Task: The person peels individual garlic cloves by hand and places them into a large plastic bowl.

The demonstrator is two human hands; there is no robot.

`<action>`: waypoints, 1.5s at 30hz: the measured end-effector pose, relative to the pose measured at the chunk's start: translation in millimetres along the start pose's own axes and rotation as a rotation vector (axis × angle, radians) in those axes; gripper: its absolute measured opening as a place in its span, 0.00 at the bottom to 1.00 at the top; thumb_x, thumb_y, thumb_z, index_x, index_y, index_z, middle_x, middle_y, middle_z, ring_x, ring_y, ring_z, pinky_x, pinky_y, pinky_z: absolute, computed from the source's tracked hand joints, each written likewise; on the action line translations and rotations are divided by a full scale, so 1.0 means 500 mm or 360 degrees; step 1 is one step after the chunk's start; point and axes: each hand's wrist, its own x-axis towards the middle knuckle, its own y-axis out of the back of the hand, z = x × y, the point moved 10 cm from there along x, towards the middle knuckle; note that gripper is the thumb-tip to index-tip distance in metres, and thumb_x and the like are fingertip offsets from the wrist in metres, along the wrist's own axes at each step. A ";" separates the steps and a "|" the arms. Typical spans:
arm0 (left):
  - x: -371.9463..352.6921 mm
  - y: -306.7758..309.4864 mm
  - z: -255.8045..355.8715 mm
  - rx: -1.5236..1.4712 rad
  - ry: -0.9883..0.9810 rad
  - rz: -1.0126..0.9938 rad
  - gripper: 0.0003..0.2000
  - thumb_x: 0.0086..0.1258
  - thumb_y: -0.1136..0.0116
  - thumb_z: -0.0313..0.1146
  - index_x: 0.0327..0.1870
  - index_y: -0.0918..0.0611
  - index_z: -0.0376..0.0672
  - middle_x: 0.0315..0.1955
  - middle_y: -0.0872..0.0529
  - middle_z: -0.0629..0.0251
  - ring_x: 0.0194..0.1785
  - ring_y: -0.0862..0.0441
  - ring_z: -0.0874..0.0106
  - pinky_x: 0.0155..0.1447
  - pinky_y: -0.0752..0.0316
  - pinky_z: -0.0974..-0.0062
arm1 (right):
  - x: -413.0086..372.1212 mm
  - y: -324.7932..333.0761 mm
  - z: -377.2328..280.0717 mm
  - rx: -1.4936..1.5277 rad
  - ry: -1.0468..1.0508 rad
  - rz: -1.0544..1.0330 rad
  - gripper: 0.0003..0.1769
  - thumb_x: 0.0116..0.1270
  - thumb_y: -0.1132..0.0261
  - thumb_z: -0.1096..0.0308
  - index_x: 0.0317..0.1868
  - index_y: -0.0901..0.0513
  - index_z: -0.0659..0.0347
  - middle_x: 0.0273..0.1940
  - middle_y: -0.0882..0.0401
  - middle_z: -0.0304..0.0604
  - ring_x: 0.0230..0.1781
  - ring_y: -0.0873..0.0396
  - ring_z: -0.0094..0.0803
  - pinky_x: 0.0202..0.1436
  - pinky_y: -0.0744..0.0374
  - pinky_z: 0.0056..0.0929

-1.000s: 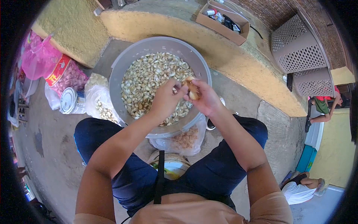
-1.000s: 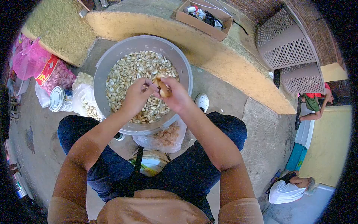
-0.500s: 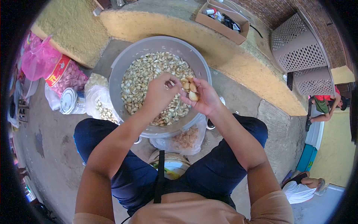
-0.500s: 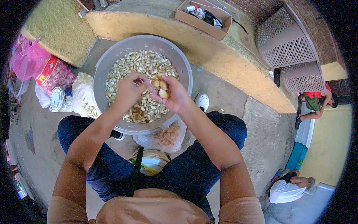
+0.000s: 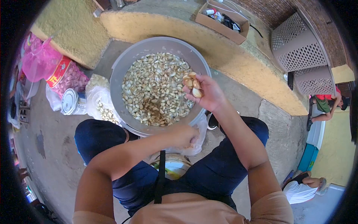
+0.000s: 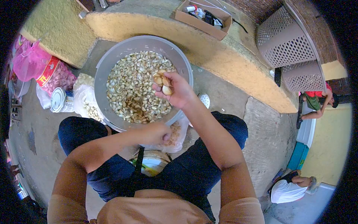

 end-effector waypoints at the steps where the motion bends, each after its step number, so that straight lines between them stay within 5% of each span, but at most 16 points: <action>1: 0.002 -0.020 0.015 -0.0056 -0.0124 -0.0044 0.05 0.44 0.46 0.23 0.25 0.23 0.41 0.18 0.23 0.62 0.28 0.24 0.64 0.33 0.31 0.67 | -0.004 -0.003 0.002 -0.0009 -0.0015 0.0028 0.16 0.63 0.51 0.61 0.47 0.31 0.59 0.42 0.25 0.45 0.38 0.23 0.33 0.36 0.20 0.33; 4: -0.010 -0.023 0.043 -0.0182 -0.0508 0.0039 0.08 0.45 0.47 0.22 0.28 0.21 0.40 0.22 0.22 0.61 0.32 0.23 0.64 0.37 0.29 0.69 | -0.005 -0.004 0.009 -0.0035 -0.0036 0.0076 0.16 0.63 0.50 0.61 0.48 0.31 0.58 0.43 0.25 0.45 0.37 0.23 0.33 0.35 0.20 0.32; 7: 0.009 0.043 -0.031 -0.0214 0.0039 0.0006 0.11 0.46 0.47 0.22 0.34 0.21 0.40 0.29 0.21 0.58 0.37 0.22 0.63 0.40 0.28 0.71 | -0.002 0.004 0.015 -0.0094 -0.0044 0.0036 0.16 0.63 0.49 0.61 0.49 0.30 0.58 0.42 0.25 0.44 0.37 0.23 0.32 0.35 0.20 0.32; 9: -0.004 0.156 -0.056 -0.0206 0.0417 0.0302 0.10 0.53 0.51 0.24 0.36 0.22 0.40 0.32 0.21 0.57 0.39 0.23 0.66 0.42 0.29 0.72 | -0.004 0.006 0.017 -0.0108 -0.0036 0.0031 0.15 0.62 0.48 0.61 0.48 0.30 0.58 0.40 0.25 0.43 0.36 0.23 0.31 0.34 0.20 0.31; 11: -0.019 0.212 -0.142 -0.0913 0.0600 0.0705 0.10 0.60 0.57 0.30 0.40 0.25 0.40 0.33 0.21 0.61 0.39 0.23 0.67 0.43 0.29 0.70 | -0.008 0.003 0.015 -0.0089 -0.0011 0.0069 0.14 0.62 0.47 0.62 0.46 0.28 0.58 0.37 0.24 0.41 0.34 0.23 0.29 0.32 0.21 0.30; 14: -0.045 0.217 -0.163 -0.2102 0.0642 0.0910 0.11 0.64 0.60 0.37 0.40 0.27 0.42 0.33 0.22 0.65 0.39 0.24 0.67 0.44 0.29 0.67 | -0.020 -0.023 -0.004 -0.0321 0.0096 0.0075 0.15 0.62 0.47 0.63 0.47 0.29 0.59 0.36 0.25 0.41 0.31 0.23 0.29 0.28 0.22 0.26; 19: -0.013 0.169 -0.084 -0.3099 0.0309 0.0618 0.24 0.67 0.73 0.56 0.39 0.29 0.45 0.33 0.24 0.64 0.40 0.25 0.64 0.46 0.32 0.49 | -0.016 -0.057 0.003 -0.0721 0.0237 0.0048 0.15 0.60 0.45 0.68 0.47 0.30 0.60 0.36 0.25 0.41 0.31 0.25 0.25 0.31 0.24 0.25; 21: -0.024 0.178 -0.070 -0.3166 0.0355 0.0839 0.23 0.67 0.72 0.55 0.39 0.28 0.47 0.33 0.24 0.64 0.40 0.25 0.65 0.47 0.31 0.52 | -0.020 -0.062 0.009 -0.0984 0.0323 0.0151 0.17 0.56 0.42 0.72 0.47 0.31 0.61 0.37 0.26 0.41 0.36 0.26 0.26 0.38 0.26 0.27; 24: -0.031 0.186 -0.090 -0.3263 0.0206 0.0981 0.22 0.67 0.72 0.54 0.39 0.28 0.47 0.34 0.24 0.64 0.40 0.25 0.67 0.48 0.29 0.59 | -0.059 -0.147 -0.037 -0.1918 0.1297 0.0031 0.19 0.51 0.40 0.71 0.45 0.30 0.61 0.38 0.27 0.48 0.38 0.26 0.39 0.41 0.27 0.32; 25: -0.032 0.190 -0.099 -0.3294 0.0118 0.0996 0.22 0.68 0.71 0.54 0.40 0.28 0.47 0.34 0.24 0.64 0.41 0.25 0.67 0.48 0.29 0.62 | -0.064 -0.152 -0.037 -0.1861 0.1294 0.0002 0.20 0.47 0.39 0.71 0.44 0.29 0.62 0.39 0.29 0.51 0.42 0.29 0.44 0.47 0.31 0.35; 31: -0.065 0.205 -0.109 -0.3117 0.0306 0.1193 0.18 0.68 0.68 0.50 0.38 0.30 0.45 0.35 0.25 0.66 0.38 0.25 0.71 0.46 0.28 0.69 | -0.104 -0.204 -0.049 -0.2253 0.1571 0.0036 0.17 0.49 0.40 0.70 0.42 0.28 0.63 0.38 0.28 0.50 0.40 0.30 0.44 0.47 0.32 0.35; 34: -0.063 0.195 -0.141 -0.3240 0.0290 0.1272 0.16 0.67 0.63 0.48 0.36 0.28 0.45 0.34 0.24 0.65 0.38 0.24 0.71 0.44 0.26 0.68 | -0.089 -0.182 -0.048 -0.2130 0.1412 0.0181 0.14 0.52 0.40 0.68 0.39 0.26 0.62 0.36 0.27 0.49 0.39 0.29 0.43 0.45 0.31 0.34; 37: -0.054 0.209 -0.124 -0.3131 0.0025 0.0993 0.13 0.64 0.57 0.45 0.36 0.26 0.45 0.33 0.23 0.65 0.38 0.24 0.72 0.40 0.24 0.67 | -0.087 -0.165 -0.059 -0.1979 0.1356 0.0246 0.12 0.53 0.40 0.66 0.38 0.24 0.62 0.34 0.26 0.49 0.38 0.28 0.42 0.43 0.30 0.34; 43: -0.058 0.213 -0.133 -0.2934 0.0164 0.1074 0.12 0.60 0.50 0.42 0.38 0.25 0.45 0.32 0.22 0.66 0.36 0.23 0.73 0.36 0.24 0.69 | -0.063 -0.151 -0.051 -0.2055 0.1032 0.0224 0.11 0.56 0.40 0.69 0.40 0.23 0.63 0.36 0.24 0.42 0.38 0.27 0.30 0.44 0.30 0.27; 45: -0.062 0.209 -0.131 -0.2956 0.0212 0.1114 0.12 0.60 0.50 0.43 0.38 0.25 0.45 0.31 0.22 0.66 0.35 0.22 0.72 0.35 0.23 0.68 | -0.054 -0.138 -0.038 -0.1746 0.0759 0.0212 0.11 0.57 0.40 0.70 0.41 0.24 0.63 0.38 0.24 0.42 0.38 0.27 0.28 0.44 0.30 0.25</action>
